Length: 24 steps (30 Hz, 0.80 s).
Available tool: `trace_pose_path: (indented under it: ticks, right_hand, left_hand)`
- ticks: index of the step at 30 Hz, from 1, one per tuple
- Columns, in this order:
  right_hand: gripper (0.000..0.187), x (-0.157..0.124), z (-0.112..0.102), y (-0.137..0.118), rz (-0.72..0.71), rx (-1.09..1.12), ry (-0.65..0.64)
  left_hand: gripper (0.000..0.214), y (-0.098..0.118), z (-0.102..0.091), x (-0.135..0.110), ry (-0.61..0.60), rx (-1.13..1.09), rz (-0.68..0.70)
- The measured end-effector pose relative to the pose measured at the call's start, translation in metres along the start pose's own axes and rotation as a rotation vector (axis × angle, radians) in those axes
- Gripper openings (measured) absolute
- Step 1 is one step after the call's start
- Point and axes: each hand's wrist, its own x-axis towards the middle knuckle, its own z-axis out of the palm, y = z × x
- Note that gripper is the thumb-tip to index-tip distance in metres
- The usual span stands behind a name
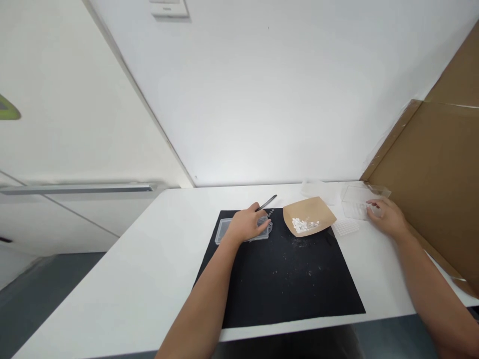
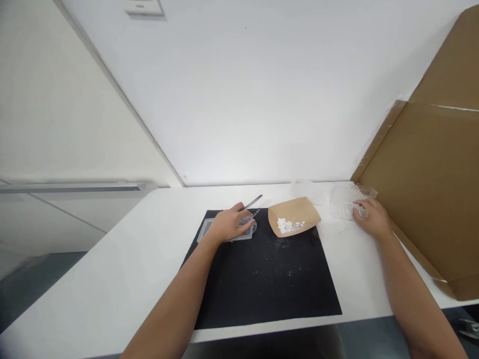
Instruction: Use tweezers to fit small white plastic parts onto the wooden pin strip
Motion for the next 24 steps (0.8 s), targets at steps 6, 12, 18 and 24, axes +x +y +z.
trace_pose_path:
  ticks: [6,12,18,24]
  right_hand:
    - [0.051,0.0008,0.0016,0.0025,0.031,-0.079,0.049]
    - [0.054,0.0003,-0.0006,-0.0022,0.013,-0.134,0.084]
    - [0.039,-0.0014,-0.0004,-0.0031,0.008,-0.138,0.041]
    - [0.03,-0.0011,-0.0007,-0.0019,0.029,-0.113,0.012]
  left_hand:
    - [0.051,0.0018,-0.0004,-0.0003,0.025,-0.023,0.022]
    - [0.045,0.0018,0.002,0.0008,0.001,-0.058,0.052]
    - [0.043,0.0029,0.0009,0.0015,-0.015,-0.046,0.081]
    - [0.04,0.0043,0.0061,0.0024,0.004,-0.031,0.081]
